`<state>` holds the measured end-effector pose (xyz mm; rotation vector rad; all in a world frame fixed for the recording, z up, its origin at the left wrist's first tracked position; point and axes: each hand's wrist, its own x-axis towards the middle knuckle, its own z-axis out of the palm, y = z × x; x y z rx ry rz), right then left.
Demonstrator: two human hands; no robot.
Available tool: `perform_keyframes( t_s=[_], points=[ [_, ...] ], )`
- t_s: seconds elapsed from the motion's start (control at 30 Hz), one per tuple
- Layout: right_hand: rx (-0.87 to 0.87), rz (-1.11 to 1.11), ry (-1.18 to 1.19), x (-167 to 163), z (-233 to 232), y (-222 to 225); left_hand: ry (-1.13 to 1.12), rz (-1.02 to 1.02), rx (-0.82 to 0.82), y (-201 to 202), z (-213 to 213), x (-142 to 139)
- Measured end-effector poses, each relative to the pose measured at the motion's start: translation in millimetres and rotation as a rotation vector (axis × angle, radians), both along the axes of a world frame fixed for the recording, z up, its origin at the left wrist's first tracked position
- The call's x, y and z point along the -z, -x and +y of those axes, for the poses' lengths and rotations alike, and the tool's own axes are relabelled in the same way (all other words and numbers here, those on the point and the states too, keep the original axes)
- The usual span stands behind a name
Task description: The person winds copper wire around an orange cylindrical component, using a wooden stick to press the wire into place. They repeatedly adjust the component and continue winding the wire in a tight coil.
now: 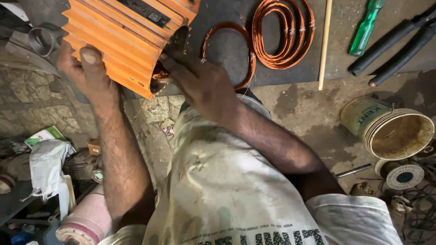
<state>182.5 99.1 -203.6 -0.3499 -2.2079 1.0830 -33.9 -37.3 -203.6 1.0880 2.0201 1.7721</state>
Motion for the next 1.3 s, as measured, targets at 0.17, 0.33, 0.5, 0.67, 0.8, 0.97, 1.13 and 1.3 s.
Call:
perform_keyframes(
  t_s=[0.17, 0.33, 0.5, 0.67, 0.8, 0.97, 1.13, 1.3],
  points=[
    [-0.057, -0.015, 0.135, -3, 15, -1, 0.028, 0.048, -0.012, 0, 4, -5],
    [-0.028, -0.053, 0.106, 1, 29, -4, 0.005, 0.027, -0.026, -3, 6, -8],
    [-0.088, 0.007, 0.313, 3, 25, 1, -0.023, -0.013, -0.023, 0, 3, 2],
    [0.038, 0.020, 0.141, 1, 28, 5, -0.059, -0.092, -0.064, 7, -6, 20],
    [0.097, 0.031, 0.063, -1, 23, 10, -0.084, -0.042, -0.101, 13, -10, 32],
    [0.097, 0.038, 0.104, 1, 16, 14, -0.077, 0.037, -0.066, 20, -9, 31],
    [0.072, 0.059, 0.121, 5, 16, 16, -0.084, 0.120, -0.045, 19, -4, 19],
    [0.045, 0.049, 0.169, 5, 18, 18, -0.047, 0.136, -0.016, 13, -2, 5]
  ],
)
